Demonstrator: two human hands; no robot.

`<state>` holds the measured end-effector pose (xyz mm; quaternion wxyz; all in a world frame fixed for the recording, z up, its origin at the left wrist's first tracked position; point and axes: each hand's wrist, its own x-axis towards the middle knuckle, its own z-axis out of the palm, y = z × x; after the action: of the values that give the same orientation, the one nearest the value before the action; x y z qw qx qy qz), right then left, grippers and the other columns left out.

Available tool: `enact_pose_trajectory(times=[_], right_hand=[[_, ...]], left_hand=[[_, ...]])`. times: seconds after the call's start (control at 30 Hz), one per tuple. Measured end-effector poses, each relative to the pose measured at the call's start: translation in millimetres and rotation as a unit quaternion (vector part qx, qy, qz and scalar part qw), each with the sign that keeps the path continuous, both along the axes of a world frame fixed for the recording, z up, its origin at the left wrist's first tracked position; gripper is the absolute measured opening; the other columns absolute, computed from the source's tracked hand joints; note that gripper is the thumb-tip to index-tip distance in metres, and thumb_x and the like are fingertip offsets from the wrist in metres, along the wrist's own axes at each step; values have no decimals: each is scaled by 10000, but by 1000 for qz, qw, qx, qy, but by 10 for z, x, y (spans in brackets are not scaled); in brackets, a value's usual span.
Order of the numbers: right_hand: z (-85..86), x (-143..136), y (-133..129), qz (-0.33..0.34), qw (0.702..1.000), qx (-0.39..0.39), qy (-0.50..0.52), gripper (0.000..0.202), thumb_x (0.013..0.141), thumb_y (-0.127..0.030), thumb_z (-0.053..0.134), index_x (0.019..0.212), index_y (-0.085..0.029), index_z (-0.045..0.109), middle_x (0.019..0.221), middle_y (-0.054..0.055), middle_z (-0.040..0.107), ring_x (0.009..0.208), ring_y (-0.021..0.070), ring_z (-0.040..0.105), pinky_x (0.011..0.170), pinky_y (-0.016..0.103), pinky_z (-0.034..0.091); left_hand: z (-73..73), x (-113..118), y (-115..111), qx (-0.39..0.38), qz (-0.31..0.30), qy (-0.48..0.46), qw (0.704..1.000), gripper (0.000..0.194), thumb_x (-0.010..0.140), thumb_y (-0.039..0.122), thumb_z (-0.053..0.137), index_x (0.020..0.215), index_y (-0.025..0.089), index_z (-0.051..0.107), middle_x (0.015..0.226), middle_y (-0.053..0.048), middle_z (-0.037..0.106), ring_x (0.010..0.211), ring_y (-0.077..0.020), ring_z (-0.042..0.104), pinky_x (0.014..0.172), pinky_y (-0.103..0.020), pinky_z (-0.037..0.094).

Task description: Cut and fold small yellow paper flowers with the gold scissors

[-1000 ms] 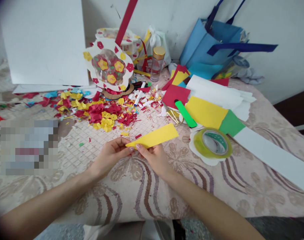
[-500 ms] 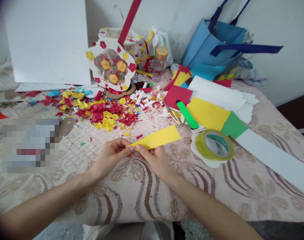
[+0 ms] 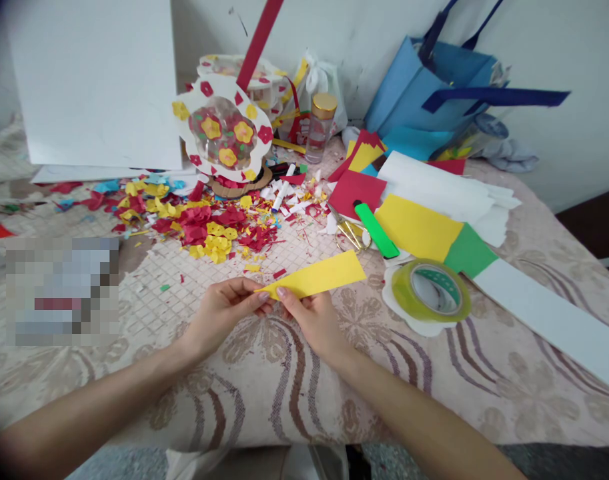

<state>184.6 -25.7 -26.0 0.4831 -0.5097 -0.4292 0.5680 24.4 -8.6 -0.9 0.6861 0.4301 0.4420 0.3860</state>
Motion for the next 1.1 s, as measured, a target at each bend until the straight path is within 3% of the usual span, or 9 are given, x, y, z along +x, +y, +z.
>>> enact_pose_trajectory(times=[0.57, 0.73, 1.1], right_hand=[[15, 3, 0, -21, 1000, -10, -12, 221, 754, -386, 662, 795, -170, 634, 663, 0, 619, 513, 102, 479, 469, 221, 403], [47, 4, -4, -11, 999, -9, -45, 222, 760, -385, 650, 738, -164, 636, 628, -3, 611, 513, 104, 485, 474, 223, 396], [94, -25, -18, -5, 998, -9, -59, 202, 767, -364, 636, 713, -170, 636, 567, -20, 594, 481, 99, 494, 451, 217, 401]], left_hand=[[20, 25, -19, -33, 11, -50, 998, 310, 813, 407, 586, 778, 107, 655, 719, -87, 716, 646, -171, 671, 650, -292, 539], [23, 21, -19, -19, 1, -4, 1000, 251, 661, 335, 753, 742, 122, 648, 653, -38, 694, 593, -124, 637, 610, -231, 518], [-5, 19, -39, -14, 15, 7, 1000, 194, 716, 287, 709, 694, 122, 610, 615, -27, 675, 573, -113, 626, 587, -219, 509]])
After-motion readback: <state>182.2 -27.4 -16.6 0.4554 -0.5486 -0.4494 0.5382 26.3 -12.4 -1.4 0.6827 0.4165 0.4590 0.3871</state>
